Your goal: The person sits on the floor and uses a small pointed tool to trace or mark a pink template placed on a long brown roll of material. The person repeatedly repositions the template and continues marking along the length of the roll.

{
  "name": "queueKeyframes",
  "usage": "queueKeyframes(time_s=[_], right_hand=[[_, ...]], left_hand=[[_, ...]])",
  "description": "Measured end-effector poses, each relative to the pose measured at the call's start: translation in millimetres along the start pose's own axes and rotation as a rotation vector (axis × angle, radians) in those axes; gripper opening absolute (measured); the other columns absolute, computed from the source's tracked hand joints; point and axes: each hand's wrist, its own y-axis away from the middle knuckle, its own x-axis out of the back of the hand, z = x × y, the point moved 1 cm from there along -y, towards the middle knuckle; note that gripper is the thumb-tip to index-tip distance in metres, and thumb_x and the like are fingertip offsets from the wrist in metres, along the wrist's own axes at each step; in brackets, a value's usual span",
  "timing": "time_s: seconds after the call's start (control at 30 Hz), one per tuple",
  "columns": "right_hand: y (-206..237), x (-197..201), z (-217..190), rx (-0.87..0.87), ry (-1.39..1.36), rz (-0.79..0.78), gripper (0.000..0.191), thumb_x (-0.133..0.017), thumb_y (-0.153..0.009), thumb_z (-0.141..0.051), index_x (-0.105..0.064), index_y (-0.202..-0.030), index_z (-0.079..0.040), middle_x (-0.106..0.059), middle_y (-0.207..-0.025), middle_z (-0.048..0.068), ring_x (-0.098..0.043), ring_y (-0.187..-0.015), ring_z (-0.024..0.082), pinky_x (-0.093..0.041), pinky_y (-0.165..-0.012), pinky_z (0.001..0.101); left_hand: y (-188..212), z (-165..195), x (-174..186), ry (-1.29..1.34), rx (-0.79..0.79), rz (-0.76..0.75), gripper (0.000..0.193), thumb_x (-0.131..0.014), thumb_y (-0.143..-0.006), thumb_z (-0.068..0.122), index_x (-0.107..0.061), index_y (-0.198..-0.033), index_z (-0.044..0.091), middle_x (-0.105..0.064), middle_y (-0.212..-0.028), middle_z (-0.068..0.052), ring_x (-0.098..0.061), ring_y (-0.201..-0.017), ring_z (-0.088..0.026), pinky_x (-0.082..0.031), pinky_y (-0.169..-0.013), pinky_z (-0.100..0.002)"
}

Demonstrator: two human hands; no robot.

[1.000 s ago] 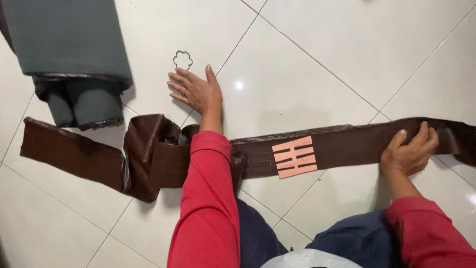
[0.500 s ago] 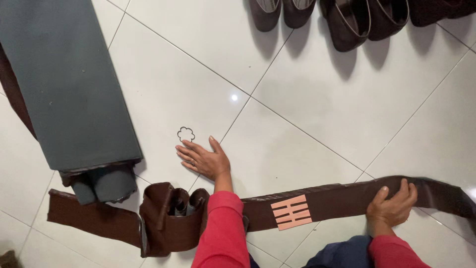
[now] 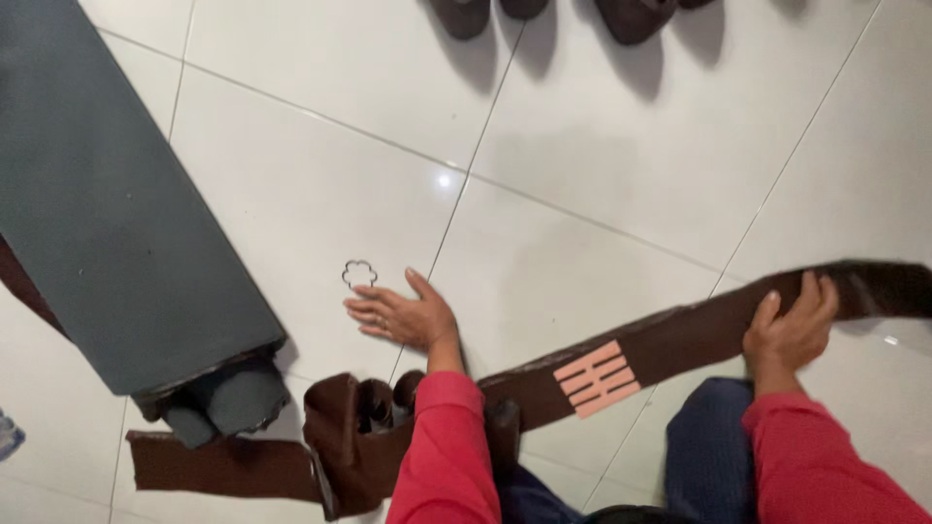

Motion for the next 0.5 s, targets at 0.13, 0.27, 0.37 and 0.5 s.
queueKeyframes(time_s=[0.13,0.27,0.37,0.5], right_hand=[[22,4,7,0.013,-0.039,0.038,0.053,-0.059,-0.104,-0.015,-0.05,-0.153,0.001,-0.043,-0.157,0.023,-0.047,-0.146,0.044,-0.04,-0.12,0.0535],[36,14,9,0.0,0.074,0.058,0.052,-0.059,-0.103,-0.014,-0.048,-0.153,-0.003,-0.042,-0.16,0.02,-0.048,-0.142,0.043,-0.04,-0.118,0.0532],[51,27,12,0.047,-0.023,0.077,0.05,-0.059,-0.108,-0.015,-0.045,-0.155,-0.006,-0.038,-0.165,0.019,-0.049,-0.144,0.044,-0.042,-0.119,0.0517],[63,33,15,0.004,-0.107,0.117,0.053,-0.057,-0.107,-0.017,-0.045,-0.157,-0.007,-0.038,-0.16,0.022,-0.05,-0.14,0.045,-0.044,-0.114,0.0506]], left_hand=[[12,-32,10,0.17,-0.026,0.012,0.1,-0.053,-0.098,0.061,-0.012,-0.162,-0.004,-0.003,-0.168,-0.031,0.001,-0.158,-0.043,0.003,-0.126,-0.058],[29,-47,37,0.442,-0.121,-0.078,0.087,-0.061,-0.103,0.046,-0.015,-0.165,0.006,-0.002,-0.171,-0.025,0.002,-0.16,-0.042,-0.008,-0.127,-0.059],[83,-65,71,0.634,-0.43,-0.118,0.079,-0.065,-0.107,0.032,-0.019,-0.168,0.013,-0.009,-0.177,-0.014,-0.003,-0.165,-0.039,-0.024,-0.133,-0.057],[165,-90,104,0.466,-0.829,-0.139,0.069,-0.071,-0.107,0.026,-0.033,-0.165,0.018,-0.021,-0.175,-0.006,-0.013,-0.165,-0.035,-0.024,-0.135,-0.059]])
